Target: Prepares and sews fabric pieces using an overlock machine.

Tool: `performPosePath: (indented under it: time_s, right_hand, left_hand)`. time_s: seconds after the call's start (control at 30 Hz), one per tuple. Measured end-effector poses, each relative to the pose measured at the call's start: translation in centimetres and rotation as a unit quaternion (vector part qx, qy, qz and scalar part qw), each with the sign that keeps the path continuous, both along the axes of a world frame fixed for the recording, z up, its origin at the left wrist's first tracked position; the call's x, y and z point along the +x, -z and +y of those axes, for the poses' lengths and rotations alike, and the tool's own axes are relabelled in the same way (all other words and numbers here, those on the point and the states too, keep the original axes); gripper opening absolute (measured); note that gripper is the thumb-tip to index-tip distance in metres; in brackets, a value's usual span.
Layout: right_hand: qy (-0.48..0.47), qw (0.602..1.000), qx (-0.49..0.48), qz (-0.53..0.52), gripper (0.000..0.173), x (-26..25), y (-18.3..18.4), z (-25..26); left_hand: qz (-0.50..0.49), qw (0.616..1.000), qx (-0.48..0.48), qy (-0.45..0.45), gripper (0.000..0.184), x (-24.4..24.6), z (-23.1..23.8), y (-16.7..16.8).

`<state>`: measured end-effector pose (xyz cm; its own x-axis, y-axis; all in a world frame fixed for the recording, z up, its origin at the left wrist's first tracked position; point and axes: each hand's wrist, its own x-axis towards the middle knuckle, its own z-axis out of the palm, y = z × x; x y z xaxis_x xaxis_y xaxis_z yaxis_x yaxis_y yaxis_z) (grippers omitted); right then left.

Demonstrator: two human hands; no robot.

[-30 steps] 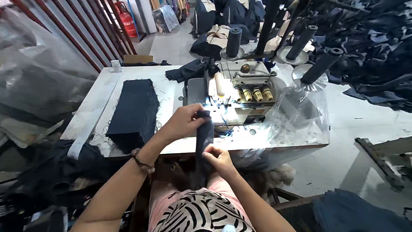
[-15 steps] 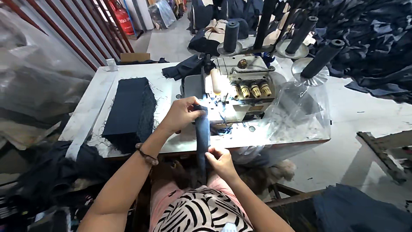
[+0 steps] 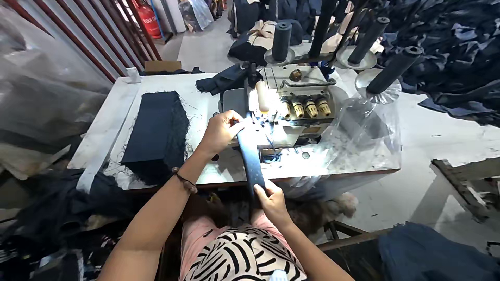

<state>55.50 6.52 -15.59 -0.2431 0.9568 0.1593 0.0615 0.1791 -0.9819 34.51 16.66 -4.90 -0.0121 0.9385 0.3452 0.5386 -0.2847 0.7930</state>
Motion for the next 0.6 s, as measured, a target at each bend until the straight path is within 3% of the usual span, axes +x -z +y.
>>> performPosePath:
  time_s: [0.13,0.27,0.4,0.6]
  right_hand:
    - [0.003,0.999,0.014,0.03,0.027,0.7,0.2,-1.0]
    - [-0.005,0.999,0.035,0.029,0.029,1.2,0.6,-1.4]
    - [-0.036,0.998,0.034,0.025,0.028,1.9,0.9,-2.4]
    - [-0.04,0.998,0.039,0.026,0.026,2.1,0.7,-2.5]
  left_hand:
    - [-0.004,1.0,0.023,-0.001,0.009,0.7,0.3,1.0]
    - [0.107,0.988,0.112,-0.012,0.012,1.9,0.3,2.3]
    - [0.17,0.975,0.144,0.011,0.019,2.1,-2.1,3.3]
    - [0.2,0.972,0.125,-0.01,0.017,2.6,-2.2,2.4]
